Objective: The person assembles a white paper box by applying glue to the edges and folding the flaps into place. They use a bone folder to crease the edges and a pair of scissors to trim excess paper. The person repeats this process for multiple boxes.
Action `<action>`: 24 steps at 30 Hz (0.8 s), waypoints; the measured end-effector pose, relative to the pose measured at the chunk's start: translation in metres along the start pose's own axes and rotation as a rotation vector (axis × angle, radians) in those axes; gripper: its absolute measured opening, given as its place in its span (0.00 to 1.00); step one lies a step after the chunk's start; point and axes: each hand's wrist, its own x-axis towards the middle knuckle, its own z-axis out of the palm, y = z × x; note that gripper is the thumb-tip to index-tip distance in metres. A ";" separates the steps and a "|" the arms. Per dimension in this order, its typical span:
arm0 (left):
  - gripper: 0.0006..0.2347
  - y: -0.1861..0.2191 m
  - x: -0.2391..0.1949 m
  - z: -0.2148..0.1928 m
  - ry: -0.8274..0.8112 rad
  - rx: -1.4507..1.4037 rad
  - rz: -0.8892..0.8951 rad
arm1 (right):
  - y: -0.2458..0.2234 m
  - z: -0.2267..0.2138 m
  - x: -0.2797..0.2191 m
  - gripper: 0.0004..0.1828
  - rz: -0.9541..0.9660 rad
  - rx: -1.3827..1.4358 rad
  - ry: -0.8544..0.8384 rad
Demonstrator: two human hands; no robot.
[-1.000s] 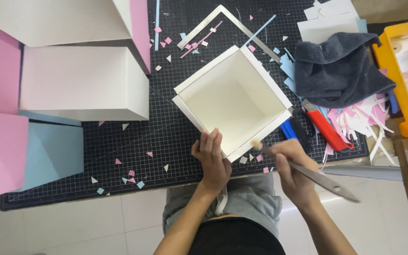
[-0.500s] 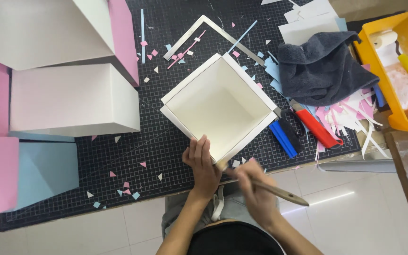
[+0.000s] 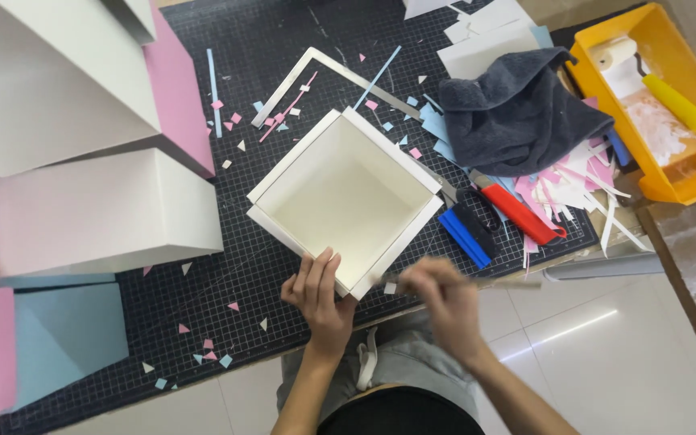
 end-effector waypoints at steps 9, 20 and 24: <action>0.22 0.010 0.006 -0.004 -0.014 0.038 -0.034 | 0.013 -0.057 0.056 0.08 -0.138 -0.067 0.451; 0.24 -0.010 0.012 -0.024 -0.142 0.394 0.353 | 0.076 -0.224 0.088 0.12 0.137 -0.317 0.826; 0.26 0.006 -0.005 0.005 -0.081 0.423 0.305 | 0.127 -0.362 0.109 0.06 -0.038 -0.645 0.872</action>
